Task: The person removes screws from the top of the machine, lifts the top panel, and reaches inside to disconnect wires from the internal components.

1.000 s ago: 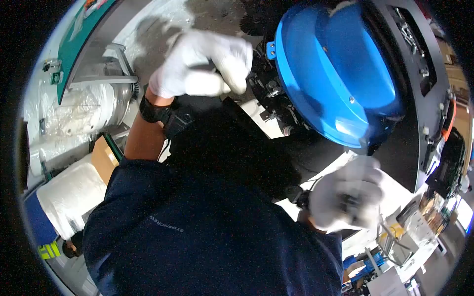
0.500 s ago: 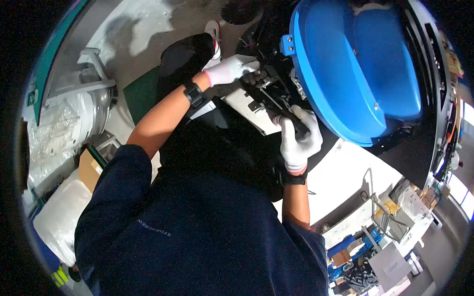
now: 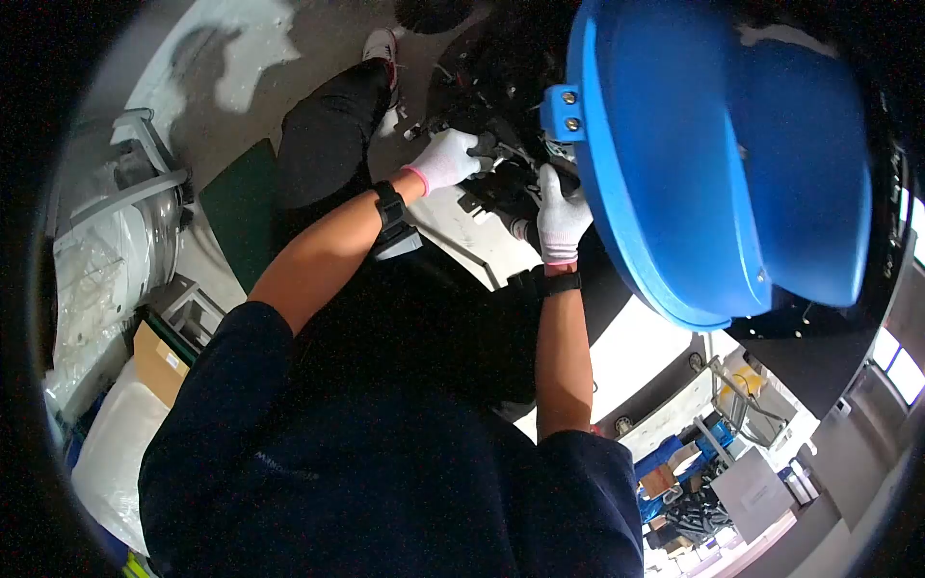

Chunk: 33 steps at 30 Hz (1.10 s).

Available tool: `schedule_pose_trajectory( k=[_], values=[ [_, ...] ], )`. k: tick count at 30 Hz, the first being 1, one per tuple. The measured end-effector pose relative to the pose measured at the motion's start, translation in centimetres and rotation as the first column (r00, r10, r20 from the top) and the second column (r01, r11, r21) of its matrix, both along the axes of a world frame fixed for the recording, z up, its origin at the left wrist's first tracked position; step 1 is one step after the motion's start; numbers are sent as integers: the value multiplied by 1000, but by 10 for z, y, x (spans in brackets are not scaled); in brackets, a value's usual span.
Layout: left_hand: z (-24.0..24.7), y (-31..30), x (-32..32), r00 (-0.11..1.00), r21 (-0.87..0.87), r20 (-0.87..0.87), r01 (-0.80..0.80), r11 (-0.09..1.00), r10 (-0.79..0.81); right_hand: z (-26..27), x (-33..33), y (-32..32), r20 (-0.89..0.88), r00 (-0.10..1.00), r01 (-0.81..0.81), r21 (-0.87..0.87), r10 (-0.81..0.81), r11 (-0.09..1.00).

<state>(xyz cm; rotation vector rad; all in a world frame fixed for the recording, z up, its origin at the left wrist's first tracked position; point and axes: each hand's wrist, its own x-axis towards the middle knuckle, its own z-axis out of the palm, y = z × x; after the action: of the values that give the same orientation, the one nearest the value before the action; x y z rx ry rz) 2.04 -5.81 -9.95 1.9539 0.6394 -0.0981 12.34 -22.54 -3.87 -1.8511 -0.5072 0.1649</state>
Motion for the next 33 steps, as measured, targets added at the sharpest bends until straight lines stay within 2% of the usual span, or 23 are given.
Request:
schedule_pose_trajectory(
  k=[1,3,4,5,6,7,8,9,11,13,16,18,21,25,27,28,29,30,31,33],
  values=[
    [2,-3,1,1000,2,9,-5,1000,4,3,5,-1,-52,998,34,-43,-36,998],
    [-11,-5,3,973,-167,154,-146,975,172,12,14,2,150,983,-83,-161,107,984],
    [-20,-4,5,974,-192,170,-115,975,148,21,10,8,-221,974,35,-30,-41,999],
    [-22,-5,7,973,-186,171,-125,975,157,23,12,10,-222,975,26,-24,-30,999],
    [-25,-7,9,950,-528,125,-181,830,287,23,12,11,-305,952,36,9,-31,999],
    [-29,-8,9,921,-796,37,-208,569,389,23,12,11,-388,921,51,40,-32,998],
    [-20,-5,6,922,-807,16,-217,550,387,24,12,13,-424,906,41,70,-8,997],
    [-14,-4,6,908,-855,-58,-260,448,415,25,11,13,-429,903,45,72,-10,996],
    [-12,0,5,914,-932,-65,-199,304,401,29,5,11,-378,925,16,105,25,994],
    [-10,0,4,917,-960,-55,-158,232,396,28,5,7,-360,933,32,103,7,994],
    [-1,0,3,919,-963,-55,-151,222,390,8,14,-1,-242,968,-38,132,70,991],
    [-1,0,3,906,-968,-97,-181,171,412,8,15,-1,-240,968,-42,112,68,993],
    [-4,0,3,889,-978,-93,-167,128,449,23,7,6,-322,946,-4,109,40,994],
    [-5,2,3,896,-968,-97,-186,167,434,23,8,7,-370,928,-1,114,43,993],
    [-5,3,2,924,-945,-91,-198,261,373,22,9,7,-401,916,15,116,32,993],
    [-6,3,2,923,-945,-94,-201,259,374,22,10,7,-415,910,22,90,18,996],
    [-6,2,3,930,-923,-83,-207,323,359,22,11,7,-428,904,28,64,2,998],
    [-6,3,2,937,-898,-73,-211,387,342,17,14,6,-418,908,3,68,26,998],
    [-7,3,1,935,-897,-76,-216,385,346,8,18,4,-420,907,-1,67,30,998],
    [-8,4,-1,949,-849,-13,-177,498,315,-1,23,3,-405,911,-51,62,71,997]
  ],
)
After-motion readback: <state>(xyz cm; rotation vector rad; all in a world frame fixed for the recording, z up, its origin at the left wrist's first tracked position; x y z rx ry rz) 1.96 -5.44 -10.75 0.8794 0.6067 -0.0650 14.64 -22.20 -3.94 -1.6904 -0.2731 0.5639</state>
